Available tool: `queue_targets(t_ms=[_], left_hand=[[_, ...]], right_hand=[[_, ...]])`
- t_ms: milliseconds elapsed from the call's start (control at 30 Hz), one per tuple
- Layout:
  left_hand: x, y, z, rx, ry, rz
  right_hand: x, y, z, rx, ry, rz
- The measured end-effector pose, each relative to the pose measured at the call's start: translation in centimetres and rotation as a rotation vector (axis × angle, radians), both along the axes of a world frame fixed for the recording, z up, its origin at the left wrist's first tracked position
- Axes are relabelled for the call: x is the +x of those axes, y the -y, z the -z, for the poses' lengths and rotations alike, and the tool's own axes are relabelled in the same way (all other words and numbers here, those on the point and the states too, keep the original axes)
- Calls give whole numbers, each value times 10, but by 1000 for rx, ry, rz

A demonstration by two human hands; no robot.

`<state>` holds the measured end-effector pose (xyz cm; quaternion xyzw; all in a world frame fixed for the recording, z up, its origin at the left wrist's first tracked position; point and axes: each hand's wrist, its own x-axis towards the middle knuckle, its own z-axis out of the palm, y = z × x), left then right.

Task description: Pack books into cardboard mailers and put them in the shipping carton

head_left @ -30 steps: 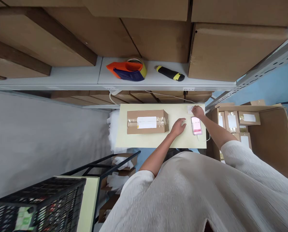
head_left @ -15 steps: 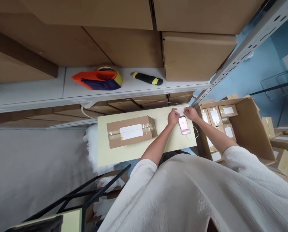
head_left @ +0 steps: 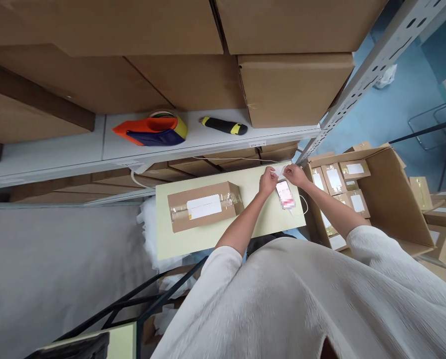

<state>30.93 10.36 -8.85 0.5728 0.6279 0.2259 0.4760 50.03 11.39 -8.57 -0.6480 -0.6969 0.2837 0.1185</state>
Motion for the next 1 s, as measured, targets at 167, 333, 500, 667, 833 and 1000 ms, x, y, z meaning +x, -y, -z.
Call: queue_targets(t_ms=[167, 333, 500, 667, 833, 1000], left_hand=[[-10, 1, 1, 19, -87, -10], [-25, -1, 5, -18, -144, -105], [-39, -4, 3, -17, -207, -182], [-57, -7, -8, 49, -305, -190], [-79, -5, -20, 62, -299, -196], [-91, 4, -32, 92, -239, -179]], right_hand=[[18, 3, 0, -2, 102, -19], [53, 10, 3, -14, 233, 47], [77, 21, 9, -20, 285, 145], [83, 28, 15, -22, 305, 174], [81, 30, 18, -58, 297, 211], [80, 36, 15, -72, 276, 263]])
